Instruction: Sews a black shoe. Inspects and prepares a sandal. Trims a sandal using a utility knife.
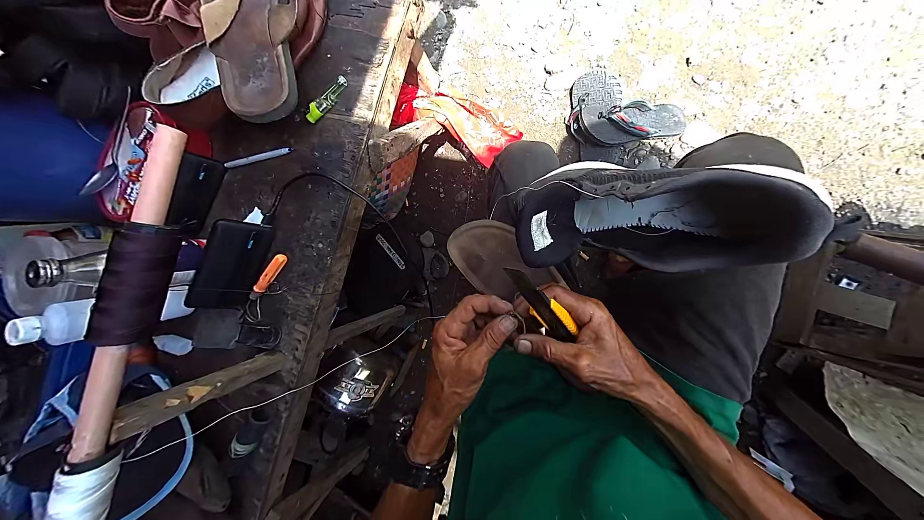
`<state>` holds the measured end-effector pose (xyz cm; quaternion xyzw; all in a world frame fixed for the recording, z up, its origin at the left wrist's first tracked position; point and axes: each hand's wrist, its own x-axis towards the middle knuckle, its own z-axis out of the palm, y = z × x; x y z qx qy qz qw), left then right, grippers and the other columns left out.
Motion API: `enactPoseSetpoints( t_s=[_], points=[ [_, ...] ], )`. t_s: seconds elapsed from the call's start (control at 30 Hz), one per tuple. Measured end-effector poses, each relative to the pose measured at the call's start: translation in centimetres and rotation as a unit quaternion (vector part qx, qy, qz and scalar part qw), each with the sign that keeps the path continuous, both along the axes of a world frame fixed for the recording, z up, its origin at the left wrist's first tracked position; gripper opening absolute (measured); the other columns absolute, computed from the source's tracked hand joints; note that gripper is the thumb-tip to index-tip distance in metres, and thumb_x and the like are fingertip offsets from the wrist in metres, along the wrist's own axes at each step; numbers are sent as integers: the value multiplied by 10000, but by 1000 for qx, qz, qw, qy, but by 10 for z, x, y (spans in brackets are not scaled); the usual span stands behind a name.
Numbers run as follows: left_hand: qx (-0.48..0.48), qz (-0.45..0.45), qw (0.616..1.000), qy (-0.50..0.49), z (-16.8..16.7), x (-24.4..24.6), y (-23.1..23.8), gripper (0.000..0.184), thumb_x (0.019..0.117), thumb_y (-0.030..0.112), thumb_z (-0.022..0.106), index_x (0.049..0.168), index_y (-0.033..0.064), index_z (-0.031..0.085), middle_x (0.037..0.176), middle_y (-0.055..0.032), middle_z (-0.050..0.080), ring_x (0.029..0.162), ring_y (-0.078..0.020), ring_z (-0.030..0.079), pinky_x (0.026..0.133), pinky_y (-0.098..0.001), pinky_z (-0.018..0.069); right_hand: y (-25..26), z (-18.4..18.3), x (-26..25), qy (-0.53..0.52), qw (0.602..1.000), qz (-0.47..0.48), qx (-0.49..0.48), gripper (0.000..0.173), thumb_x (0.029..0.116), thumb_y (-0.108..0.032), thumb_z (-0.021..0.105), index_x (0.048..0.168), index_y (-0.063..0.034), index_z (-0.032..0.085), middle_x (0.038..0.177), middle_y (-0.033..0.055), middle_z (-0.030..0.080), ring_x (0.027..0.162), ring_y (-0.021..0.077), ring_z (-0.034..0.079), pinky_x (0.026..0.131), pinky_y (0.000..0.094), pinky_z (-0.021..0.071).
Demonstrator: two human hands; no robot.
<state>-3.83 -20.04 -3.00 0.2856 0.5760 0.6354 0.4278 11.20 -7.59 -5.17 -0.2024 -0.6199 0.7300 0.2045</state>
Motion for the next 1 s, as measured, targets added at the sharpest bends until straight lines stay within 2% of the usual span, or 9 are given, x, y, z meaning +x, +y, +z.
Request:
enactPoseSetpoints(
  t_s=[0.13,0.27,0.37,0.43,0.53,0.6,0.67,0.73,1.0],
  points=[
    [-20,43,997,65,-3,-5,1,211,999,106,642,1173,-11,668,998,-29,704,848,-106,679,767,-280,598,-5,-1,-2,-27,999,-41,-8,156,924,-131,742,1010,-10,692,888,10,702,761,7,639,676,162,540],
    [-163,189,954,167,-20,-30,11,376,982,137,621,1300,-59,581,1080,-73,681,937,-113,661,808,-256,562,-3,0,3,-39,997,-61,16,138,915,-126,733,990,-14,706,889,11,701,772,2,636,683,150,533],
    [-211,189,958,-38,-30,-41,30,481,1070,251,491,1495,32,436,1311,-127,616,1122,-183,642,932,-350,559,-6,-1,6,-9,996,-18,82,160,928,-148,717,996,-3,716,936,65,698,868,52,648,775,185,542],
    [-155,214,949,-174,-32,-39,43,398,1115,236,388,1456,43,461,1286,-136,638,1126,-206,660,948,-379,567,-12,1,8,13,989,51,140,163,951,-183,678,1017,-41,724,985,81,710,923,115,676,792,264,570],
    [-54,254,941,-216,-21,-32,49,353,1123,177,299,1377,-11,454,1242,-141,641,1143,-209,652,995,-409,555,-16,15,11,36,970,123,205,180,978,-257,644,1037,-105,720,1062,59,712,972,142,692,761,315,582],
    [-6,279,940,-196,-9,-31,44,367,1126,197,258,1340,3,482,1175,-110,669,1098,-188,673,967,-405,574,-11,30,18,48,968,62,237,200,977,-280,657,1073,-119,724,1131,57,708,1007,114,690,772,262,591],
    [45,288,934,-207,7,-35,39,417,1132,267,195,1214,74,556,972,-46,692,912,-144,702,835,-338,609,2,43,25,34,961,-42,271,234,968,-280,686,1134,-115,704,1202,63,689,1073,91,677,834,218,595],
    [120,259,932,-223,17,-39,35,429,1124,283,210,1131,98,598,866,-35,680,805,-146,688,750,-301,591,18,51,29,18,956,-88,280,316,972,-302,704,1214,-100,680,1230,61,682,1130,86,656,915,212,574],
    [189,171,951,-174,32,-29,46,318,1076,308,487,1167,63,668,951,-84,710,886,-179,701,819,-332,588,11,44,9,79,985,-34,152,288,966,-242,718,1174,-42,715,1122,42,735,1023,55,687,891,196,582]
  ],
)
